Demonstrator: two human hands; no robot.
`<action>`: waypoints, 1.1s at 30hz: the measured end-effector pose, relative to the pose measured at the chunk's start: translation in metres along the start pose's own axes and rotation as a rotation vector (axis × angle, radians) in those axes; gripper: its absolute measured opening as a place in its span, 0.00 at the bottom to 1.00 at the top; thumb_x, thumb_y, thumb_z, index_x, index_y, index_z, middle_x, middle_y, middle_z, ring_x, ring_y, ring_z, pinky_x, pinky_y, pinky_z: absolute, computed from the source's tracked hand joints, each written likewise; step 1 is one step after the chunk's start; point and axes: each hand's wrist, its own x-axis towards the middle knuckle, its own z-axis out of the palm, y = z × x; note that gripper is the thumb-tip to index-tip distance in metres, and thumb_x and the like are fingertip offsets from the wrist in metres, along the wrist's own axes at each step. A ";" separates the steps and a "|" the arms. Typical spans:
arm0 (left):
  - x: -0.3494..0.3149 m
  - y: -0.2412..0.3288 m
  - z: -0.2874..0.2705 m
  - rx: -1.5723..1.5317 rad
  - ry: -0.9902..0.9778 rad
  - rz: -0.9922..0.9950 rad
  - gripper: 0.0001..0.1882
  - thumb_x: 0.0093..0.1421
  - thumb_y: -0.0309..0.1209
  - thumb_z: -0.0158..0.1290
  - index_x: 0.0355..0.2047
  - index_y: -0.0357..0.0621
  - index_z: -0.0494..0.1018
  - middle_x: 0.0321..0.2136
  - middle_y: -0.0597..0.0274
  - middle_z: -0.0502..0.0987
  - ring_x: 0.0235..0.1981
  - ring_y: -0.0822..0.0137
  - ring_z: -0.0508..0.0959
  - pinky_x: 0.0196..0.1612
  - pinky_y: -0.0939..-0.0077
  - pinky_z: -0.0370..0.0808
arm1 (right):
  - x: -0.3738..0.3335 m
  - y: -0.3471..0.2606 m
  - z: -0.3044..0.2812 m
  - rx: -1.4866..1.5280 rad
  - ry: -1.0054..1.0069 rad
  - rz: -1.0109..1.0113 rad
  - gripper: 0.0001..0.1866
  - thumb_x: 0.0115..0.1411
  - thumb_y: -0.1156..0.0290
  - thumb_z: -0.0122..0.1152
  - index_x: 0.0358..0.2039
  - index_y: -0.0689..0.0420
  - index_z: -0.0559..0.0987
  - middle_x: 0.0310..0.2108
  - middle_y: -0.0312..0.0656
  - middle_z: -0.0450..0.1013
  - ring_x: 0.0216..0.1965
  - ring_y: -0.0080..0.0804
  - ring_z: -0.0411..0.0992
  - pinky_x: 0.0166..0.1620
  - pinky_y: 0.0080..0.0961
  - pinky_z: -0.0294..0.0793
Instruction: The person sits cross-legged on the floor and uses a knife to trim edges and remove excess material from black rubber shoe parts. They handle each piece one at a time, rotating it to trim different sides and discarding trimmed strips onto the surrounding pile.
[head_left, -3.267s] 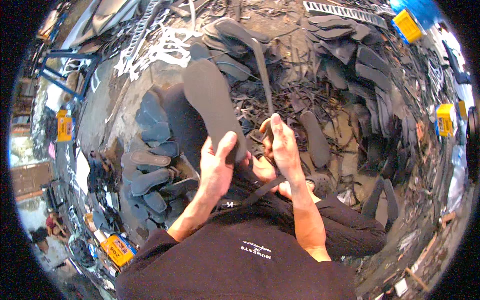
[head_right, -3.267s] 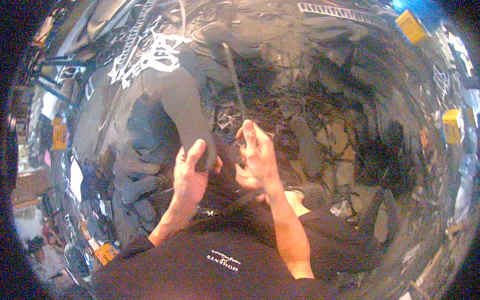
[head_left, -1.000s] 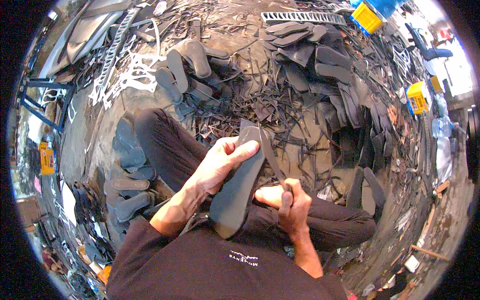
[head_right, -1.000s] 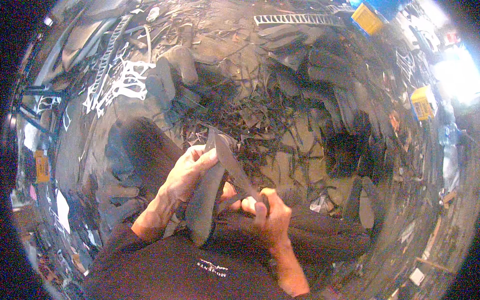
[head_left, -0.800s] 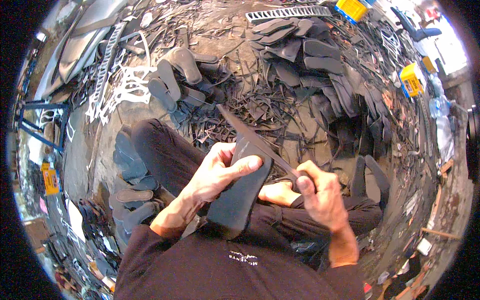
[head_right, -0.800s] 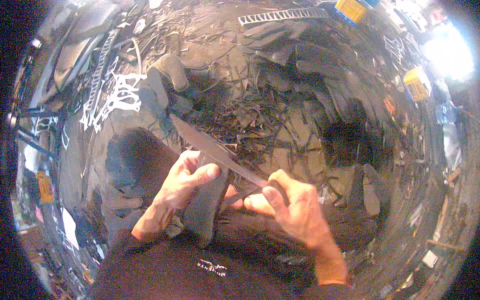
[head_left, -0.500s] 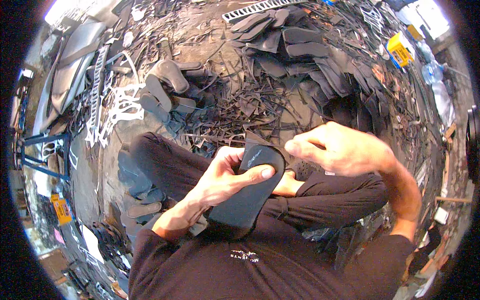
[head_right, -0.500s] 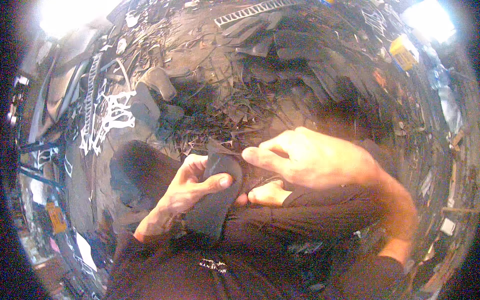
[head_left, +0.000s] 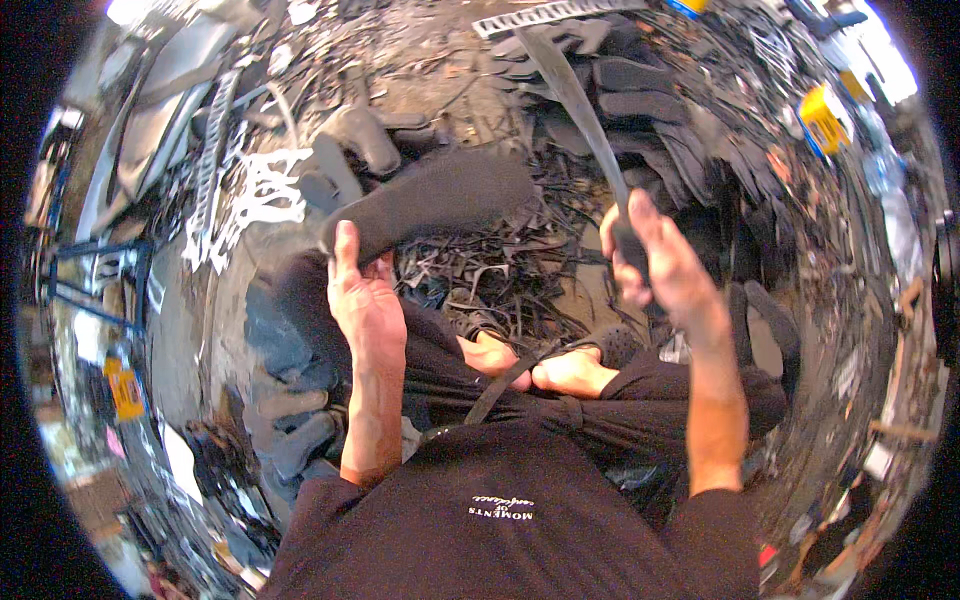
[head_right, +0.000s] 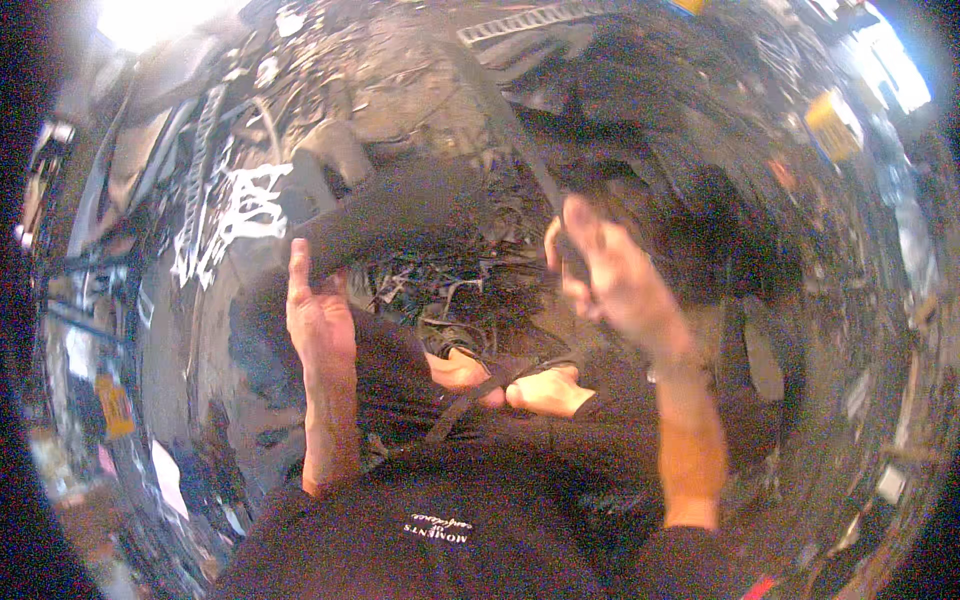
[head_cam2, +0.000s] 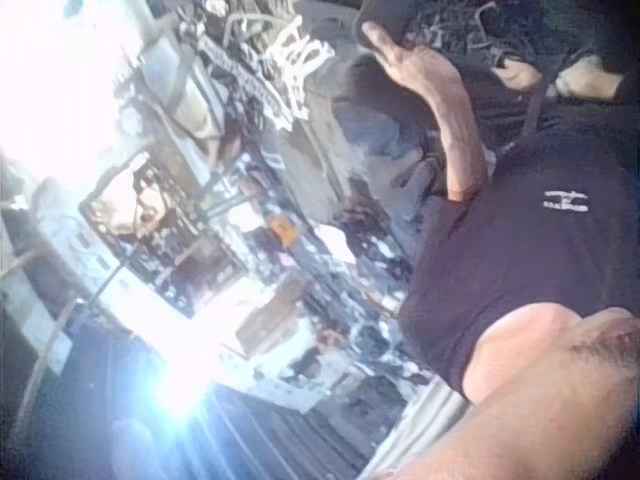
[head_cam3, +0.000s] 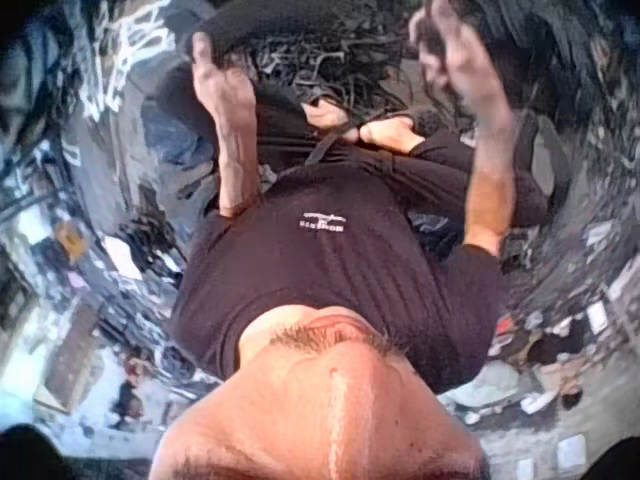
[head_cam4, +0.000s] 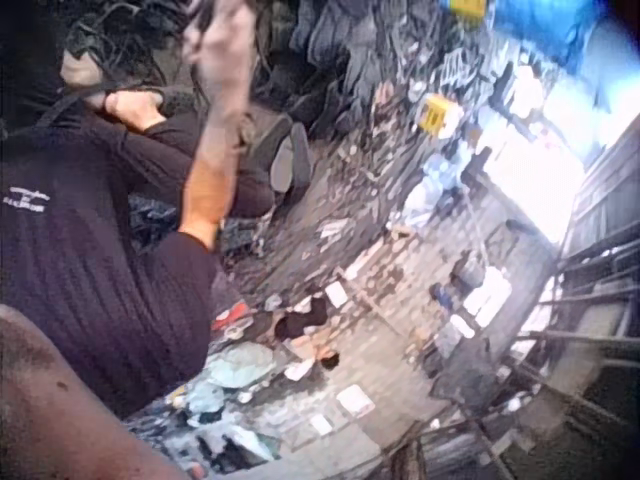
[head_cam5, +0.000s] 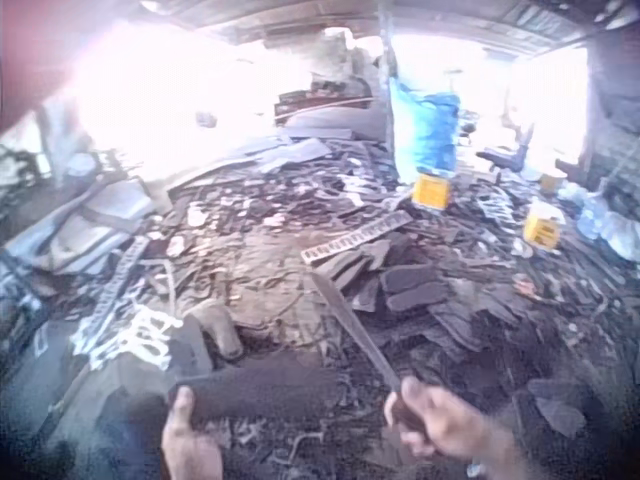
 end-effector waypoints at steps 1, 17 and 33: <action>0.006 -0.005 -0.026 0.178 -0.083 -0.062 0.18 0.74 0.32 0.58 0.61 0.44 0.75 0.57 0.60 0.80 0.55 0.63 0.81 0.55 0.60 0.80 | 0.001 0.019 0.020 0.044 0.073 -0.045 0.39 0.73 0.26 0.38 0.34 0.52 0.75 0.17 0.26 0.63 0.15 0.13 0.58 0.19 0.14 0.56; -0.049 -0.022 -0.034 0.072 -0.017 -0.309 0.12 0.68 0.39 0.66 0.46 0.50 0.78 0.39 0.72 0.83 0.33 0.78 0.81 0.33 0.76 0.78 | -0.050 0.128 0.135 -0.352 0.045 -0.106 0.25 0.78 0.47 0.48 0.47 0.58 0.79 0.30 0.64 0.77 0.37 0.71 0.78 0.38 0.53 0.75; -0.065 -0.006 -0.064 0.144 -0.156 -0.296 0.25 0.70 0.32 0.63 0.64 0.51 0.68 0.52 0.68 0.81 0.47 0.69 0.85 0.47 0.62 0.86 | 0.111 0.118 0.213 -0.246 0.117 -0.377 0.36 0.75 0.35 0.47 0.44 0.61 0.79 0.34 0.66 0.78 0.41 0.76 0.76 0.41 0.58 0.75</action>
